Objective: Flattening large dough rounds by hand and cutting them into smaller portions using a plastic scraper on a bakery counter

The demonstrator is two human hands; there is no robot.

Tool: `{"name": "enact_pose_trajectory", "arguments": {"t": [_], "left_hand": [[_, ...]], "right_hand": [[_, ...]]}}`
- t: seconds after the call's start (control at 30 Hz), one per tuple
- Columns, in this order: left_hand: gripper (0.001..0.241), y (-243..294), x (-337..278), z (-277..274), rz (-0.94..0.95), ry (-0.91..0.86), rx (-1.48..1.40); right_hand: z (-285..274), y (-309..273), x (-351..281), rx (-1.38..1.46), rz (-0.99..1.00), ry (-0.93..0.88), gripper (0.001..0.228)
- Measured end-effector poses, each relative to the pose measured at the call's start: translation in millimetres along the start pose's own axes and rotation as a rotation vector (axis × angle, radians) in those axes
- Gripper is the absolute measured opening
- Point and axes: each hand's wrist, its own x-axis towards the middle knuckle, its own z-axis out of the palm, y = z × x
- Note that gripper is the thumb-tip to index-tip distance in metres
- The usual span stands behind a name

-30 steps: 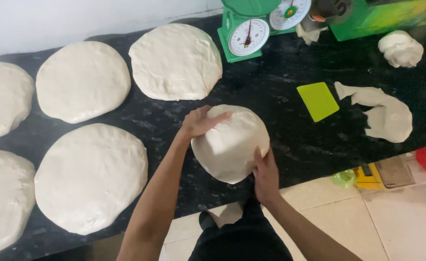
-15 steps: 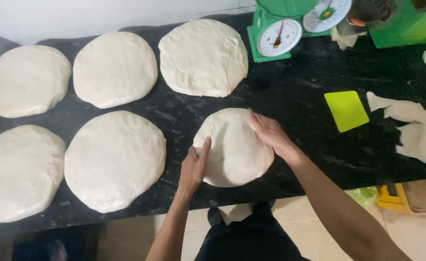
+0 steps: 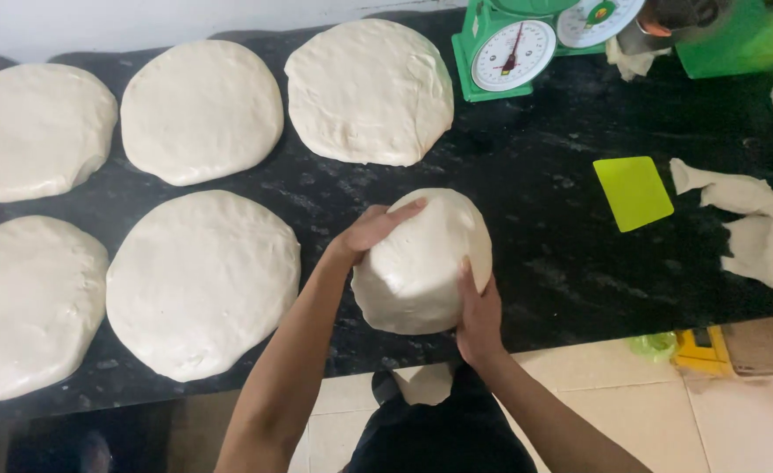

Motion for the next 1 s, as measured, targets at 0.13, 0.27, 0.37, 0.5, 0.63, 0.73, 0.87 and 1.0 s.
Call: {"name": "enact_pose_trajectory", "arguments": {"t": [0.13, 0.27, 0.37, 0.5, 0.63, 0.73, 0.87, 1.0], "left_hand": [[0.077, -8, -24, 4, -0.006, 0.086, -0.354], [0.069, -26, -31, -4, -0.040, 0.246, -0.739], [0.074, -57, -30, 1, -0.009, 0.323, -0.862], [0.078, -117, -20, 14, -0.011, 0.576, -0.424], [0.072, -123, -30, 21, 0.177, 0.759, 0.063], [0.071, -103, -36, 13, 0.163, 0.799, 0.353], [0.060, -96, -18, 2, 0.482, 0.986, 0.435], [0.063, -61, -16, 21, 0.829, 0.733, 0.410]], "right_hand": [[5, -26, 15, 0.143, 0.241, 0.044, 0.087], [-3, -36, 63, -0.045, 0.147, -0.140, 0.074], [-13, -34, 92, -0.033, 0.163, -0.245, 0.066], [-35, 18, 116, -0.787, -0.126, -0.189, 0.068], [-38, 21, 117, -1.080, -0.831, -0.003, 0.052], [1, -11, 90, -0.894, -1.058, -0.159, 0.041], [54, 10, 82, -1.135, -1.098, -0.382, 0.051], [73, 1, 57, -1.465, -1.116, -0.498, 0.062]]}}
